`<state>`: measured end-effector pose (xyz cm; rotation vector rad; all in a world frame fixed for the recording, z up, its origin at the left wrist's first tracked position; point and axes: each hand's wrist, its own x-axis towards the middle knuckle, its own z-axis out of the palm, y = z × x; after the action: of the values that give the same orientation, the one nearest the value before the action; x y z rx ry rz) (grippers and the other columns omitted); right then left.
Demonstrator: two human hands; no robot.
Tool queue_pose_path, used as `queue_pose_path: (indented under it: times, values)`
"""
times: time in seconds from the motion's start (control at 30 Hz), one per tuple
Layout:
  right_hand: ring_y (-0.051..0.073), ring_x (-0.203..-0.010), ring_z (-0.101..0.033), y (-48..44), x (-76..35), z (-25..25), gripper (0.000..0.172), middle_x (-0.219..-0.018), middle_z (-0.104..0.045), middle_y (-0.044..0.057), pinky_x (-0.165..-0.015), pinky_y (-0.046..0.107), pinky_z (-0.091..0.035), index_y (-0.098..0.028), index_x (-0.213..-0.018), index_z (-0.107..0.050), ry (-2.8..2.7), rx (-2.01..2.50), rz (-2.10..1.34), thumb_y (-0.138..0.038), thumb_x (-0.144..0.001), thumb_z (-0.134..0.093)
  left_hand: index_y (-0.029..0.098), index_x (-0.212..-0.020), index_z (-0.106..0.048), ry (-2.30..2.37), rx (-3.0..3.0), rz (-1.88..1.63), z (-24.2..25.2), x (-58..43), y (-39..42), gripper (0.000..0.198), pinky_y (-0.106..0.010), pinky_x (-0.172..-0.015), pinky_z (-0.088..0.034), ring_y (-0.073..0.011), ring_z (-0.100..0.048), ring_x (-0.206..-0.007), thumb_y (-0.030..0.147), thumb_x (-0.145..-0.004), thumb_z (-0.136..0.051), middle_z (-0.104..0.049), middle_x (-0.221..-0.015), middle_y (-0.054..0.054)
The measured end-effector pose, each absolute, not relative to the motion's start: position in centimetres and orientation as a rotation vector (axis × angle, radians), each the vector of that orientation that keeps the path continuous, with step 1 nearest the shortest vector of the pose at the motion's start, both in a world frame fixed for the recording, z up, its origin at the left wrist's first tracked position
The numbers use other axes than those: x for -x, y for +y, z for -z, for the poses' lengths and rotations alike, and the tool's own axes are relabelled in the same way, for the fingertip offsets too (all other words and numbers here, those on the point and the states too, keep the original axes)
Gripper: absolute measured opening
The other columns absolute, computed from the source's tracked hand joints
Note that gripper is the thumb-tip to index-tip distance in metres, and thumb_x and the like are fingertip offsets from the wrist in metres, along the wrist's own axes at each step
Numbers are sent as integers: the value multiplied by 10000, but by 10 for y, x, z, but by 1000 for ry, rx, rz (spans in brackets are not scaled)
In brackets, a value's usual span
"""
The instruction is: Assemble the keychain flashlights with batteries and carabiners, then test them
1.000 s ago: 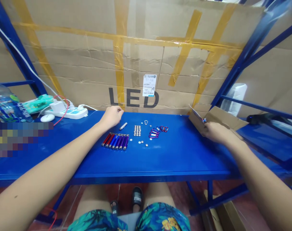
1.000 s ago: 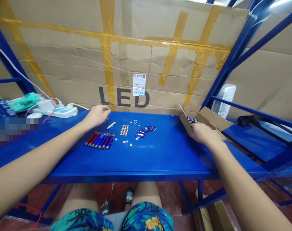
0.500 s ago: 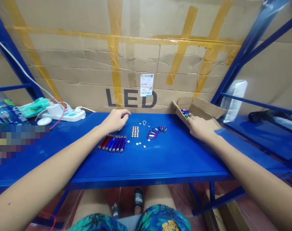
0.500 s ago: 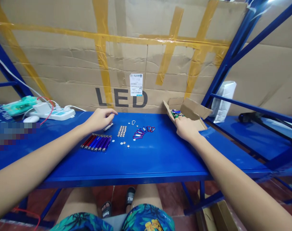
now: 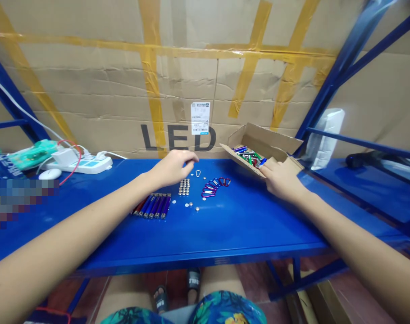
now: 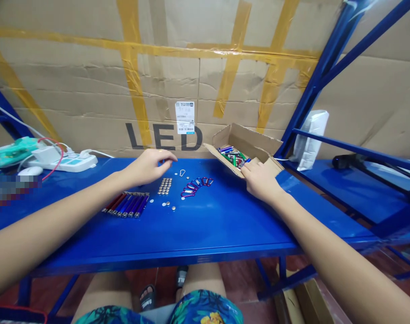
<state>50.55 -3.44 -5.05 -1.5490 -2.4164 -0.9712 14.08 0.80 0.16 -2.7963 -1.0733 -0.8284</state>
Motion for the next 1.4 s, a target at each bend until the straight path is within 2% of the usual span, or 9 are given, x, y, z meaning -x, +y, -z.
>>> queue_pose_path:
  times: [0.37,0.5,0.8,1.0,1.17,1.4]
  values:
    - [266,-784,-453,-35,-491,51,259,-805,-581,139,-718,375,-314,-131,-866,-651,-2447,1209,972,-12,-795,-433,148,-975,-698,-624,2822,911,-18,-237,27,269,-330,-876,-469,-194,-608,-962,140,-927,-434,-684,-975,-92]
    - [270,-797,-445,-30,-474,48,281,-818,-578,139,-724,383,-315,-136,-904,-661,-2483,1149,904,-11,-796,-434,149,-982,-711,-612,2894,807,-14,-247,44,264,-318,-865,-469,-189,-626,-944,134,-918,-455,-698,-1017,-91]
    - [252,-788,-420,-32,-457,51,335,-806,-562,125,-758,371,-323,-165,-836,-647,-2462,1055,964,-120,-965,-341,174,-918,-732,-799,2883,402,-17,-267,63,226,-306,-770,-470,-217,-679,-872,124,-863,-519,-734,-968,-115]
    - [249,-781,-415,-36,-456,53,358,-786,-550,117,-747,374,-325,-179,-816,-642,-2437,1038,857,-123,-969,-324,162,-949,-712,-835,2772,386,-16,-276,53,202,-332,-750,-493,-251,-688,-880,129,-870,-529,-719,-973,-131]
    - [250,-779,-416,-36,-455,55,377,-786,-556,122,-742,377,-334,-175,-830,-651,-2430,1042,874,-122,-975,-307,146,-932,-705,-682,2726,570,-16,-288,48,249,-323,-726,-489,-247,-679,-917,134,-913,-457,-712,-1006,-137]
    - [259,-806,-437,-34,-460,58,351,-807,-567,134,-744,387,-358,-153,-893,-675,-2418,1072,863,-145,-973,-333,123,-956,-703,-565,2845,487,-20,-308,51,262,-297,-621,-425,-220,-667,-823,35,-828,-492,-716,-958,-139]
